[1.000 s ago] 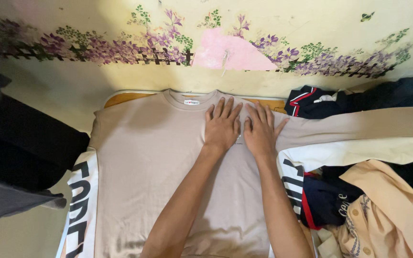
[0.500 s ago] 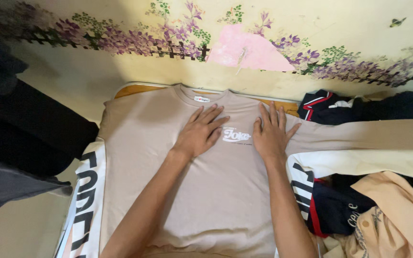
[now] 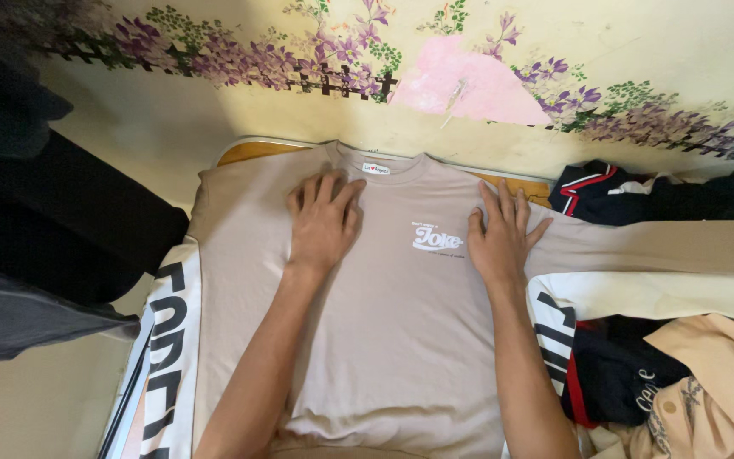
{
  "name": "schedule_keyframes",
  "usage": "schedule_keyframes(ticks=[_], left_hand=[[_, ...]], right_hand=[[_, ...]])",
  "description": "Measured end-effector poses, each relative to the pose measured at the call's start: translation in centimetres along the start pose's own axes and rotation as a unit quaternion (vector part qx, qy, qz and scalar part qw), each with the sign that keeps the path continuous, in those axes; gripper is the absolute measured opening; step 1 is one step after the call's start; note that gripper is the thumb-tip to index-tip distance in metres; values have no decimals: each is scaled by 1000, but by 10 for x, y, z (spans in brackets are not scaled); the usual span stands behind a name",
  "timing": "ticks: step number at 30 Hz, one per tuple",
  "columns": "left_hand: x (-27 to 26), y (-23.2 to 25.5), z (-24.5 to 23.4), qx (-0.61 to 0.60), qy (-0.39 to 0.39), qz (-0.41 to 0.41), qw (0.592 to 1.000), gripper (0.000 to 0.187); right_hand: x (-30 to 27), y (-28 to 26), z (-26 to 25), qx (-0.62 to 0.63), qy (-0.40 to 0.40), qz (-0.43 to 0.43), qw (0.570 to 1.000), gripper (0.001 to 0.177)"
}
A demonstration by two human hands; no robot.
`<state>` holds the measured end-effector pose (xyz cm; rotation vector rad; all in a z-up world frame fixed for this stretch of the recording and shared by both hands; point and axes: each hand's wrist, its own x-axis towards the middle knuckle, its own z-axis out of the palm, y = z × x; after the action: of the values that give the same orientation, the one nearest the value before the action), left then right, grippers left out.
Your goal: The person smooths a beige sweatshirt on a wooden table, places a wire hanger inside it, and lifts the sweatshirt to hang it on a nearby rack. Then the person smooths a black polo shirt on the table and buttons its collar.
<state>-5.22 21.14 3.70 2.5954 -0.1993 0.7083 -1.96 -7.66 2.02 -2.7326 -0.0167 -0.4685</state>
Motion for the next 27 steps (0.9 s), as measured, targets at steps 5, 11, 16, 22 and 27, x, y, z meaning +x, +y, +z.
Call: schedule_keyframes(ticks=[5,11,16,22,27], left_hand=[[-2,-4,2,1,-38,-9,999,45],[-8,-7,18,-13,-46,-27,999,48],[-18,5,19,40,-48,-56,996,47],[-24,11,2,27,-17,-70,997,47],[-37,-1,-10,-7,-37,-74,997,42]], right_hand=[[1,4,-1,19,-20,-5,1000,52],[10,-3,0,17,-67,35,997,56],[-24,-43,12,71,40,-12,997,56],[-58,-67,7,55,44,-47,996,43],[-63,-49,-17,75,22,-106,991,45]])
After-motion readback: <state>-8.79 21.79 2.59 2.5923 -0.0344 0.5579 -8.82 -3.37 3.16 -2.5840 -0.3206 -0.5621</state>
